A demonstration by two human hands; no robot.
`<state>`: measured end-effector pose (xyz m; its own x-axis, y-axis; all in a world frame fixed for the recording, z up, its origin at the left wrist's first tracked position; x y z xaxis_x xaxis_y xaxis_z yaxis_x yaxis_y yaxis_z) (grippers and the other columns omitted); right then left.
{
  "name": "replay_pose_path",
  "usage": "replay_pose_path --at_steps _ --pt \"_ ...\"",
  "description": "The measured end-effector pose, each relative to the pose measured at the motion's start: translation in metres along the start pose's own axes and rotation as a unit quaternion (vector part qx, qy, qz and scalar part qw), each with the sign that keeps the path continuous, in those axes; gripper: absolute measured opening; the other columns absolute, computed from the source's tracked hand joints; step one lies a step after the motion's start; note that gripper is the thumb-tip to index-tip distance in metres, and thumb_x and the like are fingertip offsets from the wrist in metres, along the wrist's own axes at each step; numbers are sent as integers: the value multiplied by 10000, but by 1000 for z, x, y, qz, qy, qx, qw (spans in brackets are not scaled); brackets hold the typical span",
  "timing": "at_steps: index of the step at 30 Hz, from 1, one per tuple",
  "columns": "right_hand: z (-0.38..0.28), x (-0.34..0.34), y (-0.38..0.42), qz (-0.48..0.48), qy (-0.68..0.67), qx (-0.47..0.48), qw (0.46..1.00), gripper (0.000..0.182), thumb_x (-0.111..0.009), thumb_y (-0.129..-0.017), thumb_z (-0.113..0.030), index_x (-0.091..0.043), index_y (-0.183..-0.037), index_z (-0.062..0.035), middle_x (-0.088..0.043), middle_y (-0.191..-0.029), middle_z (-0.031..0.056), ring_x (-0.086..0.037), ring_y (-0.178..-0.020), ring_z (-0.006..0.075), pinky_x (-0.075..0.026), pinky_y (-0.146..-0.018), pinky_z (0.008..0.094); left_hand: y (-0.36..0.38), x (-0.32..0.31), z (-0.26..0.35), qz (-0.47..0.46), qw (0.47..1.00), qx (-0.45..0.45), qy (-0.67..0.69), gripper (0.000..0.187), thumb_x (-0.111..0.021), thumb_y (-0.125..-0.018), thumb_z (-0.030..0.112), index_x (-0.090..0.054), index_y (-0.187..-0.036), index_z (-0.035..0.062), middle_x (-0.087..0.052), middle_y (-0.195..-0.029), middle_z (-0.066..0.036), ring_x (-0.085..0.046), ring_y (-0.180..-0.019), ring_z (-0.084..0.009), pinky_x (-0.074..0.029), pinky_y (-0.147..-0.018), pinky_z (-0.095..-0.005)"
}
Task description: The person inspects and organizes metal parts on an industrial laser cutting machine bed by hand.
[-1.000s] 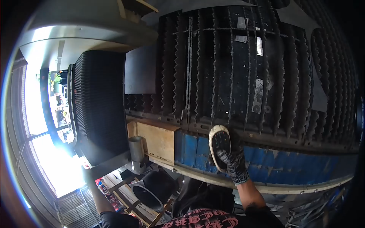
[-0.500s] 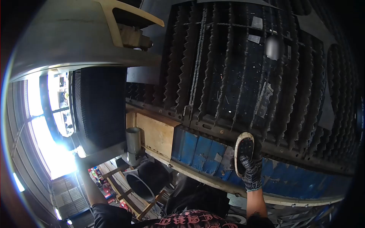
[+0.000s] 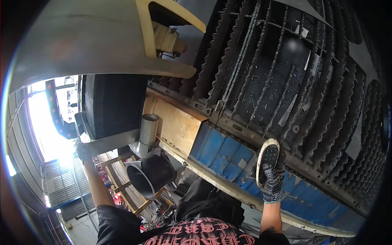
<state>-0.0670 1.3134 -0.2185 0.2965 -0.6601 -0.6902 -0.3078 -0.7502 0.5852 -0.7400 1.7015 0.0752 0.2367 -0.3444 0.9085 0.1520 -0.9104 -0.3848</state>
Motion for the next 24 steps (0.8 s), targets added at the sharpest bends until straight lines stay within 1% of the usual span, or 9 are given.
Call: replay_pose_path --at_steps 3,10,12,14,15,17,19,21,24 --pt "6 -5 0 43 15 24 999 577 -685 -824 -52 -458 -1346 -145 -654 -989 137 -678 -692 252 -591 -554 357 16 16 41 -25 1000 18 -2 433 -361 -1013 294 -595 -1260 28 -648 -1181 -136 -588 -1069 -235 -422 -950 -318" --pt "4 -12 -2 24 35 22 999 621 -677 -823 -25 -429 -1379 -148 -648 -1003 147 -678 -689 259 -591 -543 355 14 14 34 -7 996 -20 -82 478 -434 -984 380 -615 -1218 5 -641 -1191 -154 -587 -1074 -247 -412 -952 -312" --pt "2 -15 0 21 24 21 999 624 -686 -826 -47 -424 -1383 -151 -647 -1006 149 -679 -692 265 -590 -541 359 8 8 16 -11 998 49 23 473 -428 -987 374 -616 -1210 2 -639 -1193 -153 -586 -1076 -253 -405 -958 -314" --pt "1 -12 0 23 17 16 999 625 -693 -828 -66 -422 -1385 -154 -647 -1010 151 -680 -694 269 -590 -540 362 7 5 12 1 999 48 23 472 -425 -987 373 -619 -1205 3 -642 -1184 -150 -586 -1072 -252 -406 -955 -314" --pt "3 -8 0 12 20 4 1000 661 -704 -816 -80 -419 -1405 -173 -621 -1121 118 -674 -819 258 -609 -591 381 8 6 15 13 999 46 24 471 -422 -987 373 -621 -1201 4 -646 -1176 -148 -586 -1069 -250 -407 -952 -315" --pt "5 -5 1 2 24 -7 1000 697 -715 -803 -94 -417 -1426 -192 -595 -1233 85 -668 -944 247 -629 -642 399 16 17 36 -6 998 61 21 472 -422 -986 374 -622 -1204 6 -647 -1175 -146 -584 -1068 -242 -406 -951 -315" --pt "2 -12 1 39 -3 18 999 647 -731 -816 -141 -422 -1384 -119 -645 -1030 156 -695 -762 292 -607 -580 375 24 21 54 -25 997 75 17 473 -422 -986 376 -622 -1206 9 -648 -1174 -143 -581 -1068 -235 -405 -950 -315" --pt "0 -20 0 37 -11 27 999 639 -732 -814 -144 -430 -1375 -101 -648 -1035 167 -697 -783 298 -612 -596 379 27 23 54 4 982 149 112 470 -416 -985 377 -620 -1214 21 -648 -1171 -143 -579 -1062 -235 -404 -949 -317" --pt "-4 -22 3 1 -2 -3 1000 604 -726 -811 -142 -459 -1347 -67 -649 -1053 206 -698 -841 318 -622 -657 393 4 4 7 5 988 129 85 475 -403 -989 380 -614 -1223 24 -646 -1178 -135 -577 -1059 -235 -413 -936 -320"
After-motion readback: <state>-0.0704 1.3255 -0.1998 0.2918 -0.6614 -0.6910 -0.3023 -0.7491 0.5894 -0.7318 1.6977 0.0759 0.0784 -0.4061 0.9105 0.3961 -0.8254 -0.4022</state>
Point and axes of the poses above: each hand's wrist, its own y-axis away from the middle knuckle, its own x-axis out of the back of the hand, z = x × y, the point moved 4 cm from there along -y, towards the middle knuckle
